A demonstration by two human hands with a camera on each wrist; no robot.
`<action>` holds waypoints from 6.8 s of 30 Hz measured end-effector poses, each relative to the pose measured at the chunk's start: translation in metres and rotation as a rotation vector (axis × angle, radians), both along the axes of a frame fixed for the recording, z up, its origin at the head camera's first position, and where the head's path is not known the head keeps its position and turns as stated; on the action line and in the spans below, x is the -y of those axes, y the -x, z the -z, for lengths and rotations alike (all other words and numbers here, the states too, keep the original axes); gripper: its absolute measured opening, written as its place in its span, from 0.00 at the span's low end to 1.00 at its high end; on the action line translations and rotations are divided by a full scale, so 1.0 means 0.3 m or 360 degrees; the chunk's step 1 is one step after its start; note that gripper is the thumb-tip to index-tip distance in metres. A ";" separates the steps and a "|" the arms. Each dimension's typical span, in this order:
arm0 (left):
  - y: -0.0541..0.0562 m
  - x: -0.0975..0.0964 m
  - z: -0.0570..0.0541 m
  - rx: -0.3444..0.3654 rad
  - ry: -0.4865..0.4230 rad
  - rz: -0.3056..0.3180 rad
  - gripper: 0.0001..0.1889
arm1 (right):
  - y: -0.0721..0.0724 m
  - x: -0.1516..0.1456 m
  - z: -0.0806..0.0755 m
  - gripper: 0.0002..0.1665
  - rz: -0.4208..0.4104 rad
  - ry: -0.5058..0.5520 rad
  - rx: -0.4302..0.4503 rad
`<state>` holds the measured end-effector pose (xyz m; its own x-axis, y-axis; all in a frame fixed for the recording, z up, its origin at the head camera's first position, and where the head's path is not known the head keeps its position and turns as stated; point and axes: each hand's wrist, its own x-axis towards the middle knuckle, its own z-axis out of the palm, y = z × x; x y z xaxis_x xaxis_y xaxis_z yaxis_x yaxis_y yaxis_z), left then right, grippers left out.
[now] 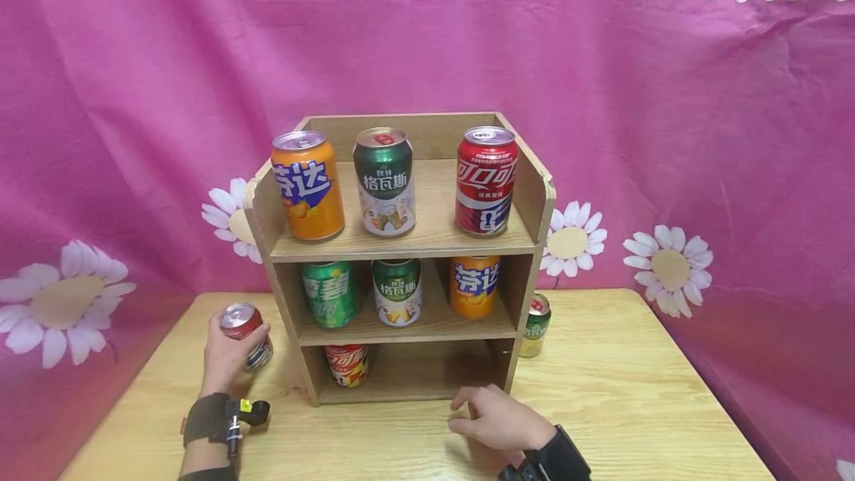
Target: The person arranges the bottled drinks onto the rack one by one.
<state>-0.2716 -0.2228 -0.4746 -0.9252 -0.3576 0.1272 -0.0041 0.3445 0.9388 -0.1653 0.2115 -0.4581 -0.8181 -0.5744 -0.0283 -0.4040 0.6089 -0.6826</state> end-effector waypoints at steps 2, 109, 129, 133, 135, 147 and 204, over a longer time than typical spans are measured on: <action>0.011 -0.012 0.004 -0.0041 -0.0050 -0.0068 0.49 | 0.001 0.000 -0.003 0.15 0.0001 0.0000 0.0005; -0.276 -0.686 -0.131 -0.0215 0.0270 0.1633 0.31 | 0.031 -0.092 -0.053 0.14 0.0082 -0.0073 0.0031; -0.219 -0.719 -0.047 -0.0268 0.0306 0.1219 0.32 | 0.039 -0.088 -0.034 0.15 0.0054 -0.0077 0.0080; -0.207 -0.716 -0.043 -0.0201 0.0321 0.1204 0.31 | 0.043 -0.090 -0.029 0.15 0.0042 -0.0064 0.0092; -0.201 -0.713 -0.041 -0.0152 0.0318 0.1187 0.30 | 0.044 -0.089 -0.030 0.15 0.0044 -0.0068 0.0109; -0.179 -0.708 -0.032 -0.0031 0.0069 0.1188 0.33 | 0.043 -0.085 -0.036 0.15 0.0057 -0.0082 0.0113; -0.160 -0.726 0.000 0.0011 -0.0073 0.0996 0.39 | 0.035 -0.086 -0.031 0.16 0.0037 -0.0006 0.0131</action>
